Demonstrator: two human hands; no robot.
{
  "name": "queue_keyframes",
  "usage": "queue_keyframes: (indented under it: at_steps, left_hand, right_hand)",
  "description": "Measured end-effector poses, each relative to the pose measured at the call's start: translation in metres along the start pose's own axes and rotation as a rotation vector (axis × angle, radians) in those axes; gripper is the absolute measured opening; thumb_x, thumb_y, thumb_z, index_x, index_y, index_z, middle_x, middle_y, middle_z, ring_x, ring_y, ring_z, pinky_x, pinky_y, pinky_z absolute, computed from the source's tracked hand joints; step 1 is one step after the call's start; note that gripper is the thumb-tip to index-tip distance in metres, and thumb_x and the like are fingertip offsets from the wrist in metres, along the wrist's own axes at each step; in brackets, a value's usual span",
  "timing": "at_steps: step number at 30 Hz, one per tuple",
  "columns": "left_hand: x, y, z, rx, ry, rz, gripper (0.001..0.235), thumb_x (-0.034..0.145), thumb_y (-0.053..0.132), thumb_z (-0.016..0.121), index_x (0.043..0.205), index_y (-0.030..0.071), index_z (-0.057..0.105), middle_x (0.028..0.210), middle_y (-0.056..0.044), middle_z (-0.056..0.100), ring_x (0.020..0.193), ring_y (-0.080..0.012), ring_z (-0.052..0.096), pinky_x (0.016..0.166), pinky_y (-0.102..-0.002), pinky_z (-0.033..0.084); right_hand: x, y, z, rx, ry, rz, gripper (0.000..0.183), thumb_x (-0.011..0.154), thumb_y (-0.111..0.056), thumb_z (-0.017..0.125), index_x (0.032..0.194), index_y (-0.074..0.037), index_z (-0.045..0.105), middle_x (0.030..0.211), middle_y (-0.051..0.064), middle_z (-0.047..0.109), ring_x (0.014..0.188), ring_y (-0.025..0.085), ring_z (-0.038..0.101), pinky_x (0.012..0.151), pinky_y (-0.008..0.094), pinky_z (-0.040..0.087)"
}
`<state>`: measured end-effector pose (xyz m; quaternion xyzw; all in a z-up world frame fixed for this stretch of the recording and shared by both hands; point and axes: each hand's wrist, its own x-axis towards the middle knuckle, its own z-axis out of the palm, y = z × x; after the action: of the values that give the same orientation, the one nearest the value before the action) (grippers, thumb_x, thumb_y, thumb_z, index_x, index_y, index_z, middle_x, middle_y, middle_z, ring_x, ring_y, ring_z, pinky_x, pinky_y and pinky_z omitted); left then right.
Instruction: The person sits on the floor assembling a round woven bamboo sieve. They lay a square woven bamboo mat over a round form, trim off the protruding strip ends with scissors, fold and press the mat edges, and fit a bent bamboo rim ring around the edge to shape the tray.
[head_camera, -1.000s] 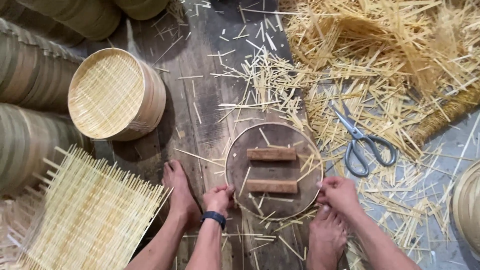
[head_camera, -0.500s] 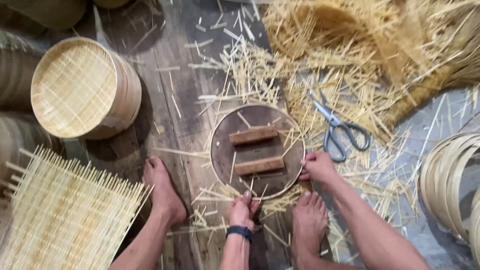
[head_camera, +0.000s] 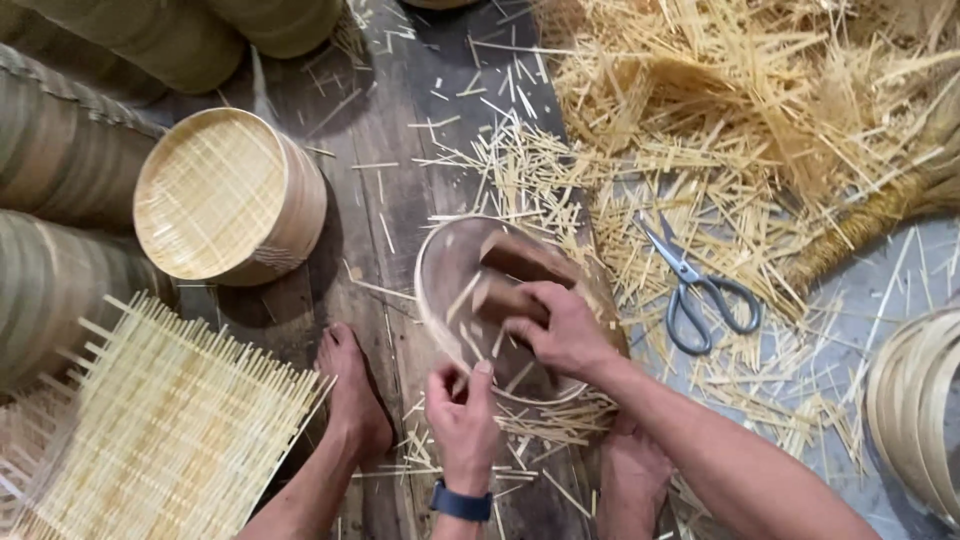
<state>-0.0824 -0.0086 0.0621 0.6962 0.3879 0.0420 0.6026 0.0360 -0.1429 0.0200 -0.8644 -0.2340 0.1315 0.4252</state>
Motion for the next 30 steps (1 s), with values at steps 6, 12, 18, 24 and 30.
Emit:
queue_keyframes:
  at_steps: [6,12,18,24,30]
  left_hand:
    - [0.007,0.037,0.005,0.147,-0.050,0.773,0.065,0.109,0.054,0.038,0.135,-0.003,0.054,0.118,-0.021,0.067,0.097,-0.0258,0.069,0.075,-0.037,0.059]
    - [0.061,0.024,0.012,0.450,-0.139,0.917,0.062,0.106,0.058,0.035,0.128,0.010,0.069,0.096,-0.013,0.079,0.073,-0.0178,0.073,0.058,-0.032,0.059]
    - [0.068,0.081,0.010,0.347,-0.166,0.940,0.066,0.112,0.062,0.040,0.127,0.005,0.070,0.096,-0.013,0.076,0.078,-0.0192,0.072,0.060,-0.034,0.057]
    - [0.136,0.057,-0.021,0.441,0.097,0.453,0.080,0.093,0.074,0.031,0.115,0.011,0.076,0.056,-0.006,0.053,0.045,-0.0183,0.051,0.034,-0.040,0.040]
    - [0.189,0.071,-0.090,0.407,0.199,0.517,0.080,0.105,0.075,0.040,0.066,0.006,0.046,0.056,0.002,0.043,0.054,-0.0139,0.041,0.049,-0.034,0.034]
  right_hand:
    - [-0.012,-0.025,0.006,0.786,0.216,0.596,0.047,0.090,-0.033,0.071,0.123,-0.001,0.062,0.108,0.013,0.077,0.098,0.022,0.075,0.084,0.036,0.064]
    - [-0.030,-0.002,-0.012,1.044,0.216,0.460,0.054,0.084,-0.028,0.080,0.125,0.002,0.062,0.112,0.011,0.075,0.097,0.021,0.073,0.081,0.035,0.061]
    - [-0.083,0.106,0.016,1.913,0.074,0.205,0.040,0.105,-0.006,0.060,0.141,0.006,0.051,0.124,0.019,0.066,0.107,0.030,0.067,0.093,0.044,0.059]
    - [-0.147,0.173,0.037,1.387,0.219,0.761,0.051,0.093,-0.023,0.060,0.142,-0.011,0.054,0.137,0.010,0.062,0.121,0.025,0.060,0.098,0.044,0.055]
    - [-0.158,0.169,0.094,0.797,0.166,0.580,0.064,0.082,-0.015,0.075,0.140,-0.001,0.051,0.140,0.020,0.058,0.124,0.033,0.057,0.103,0.046,0.052]
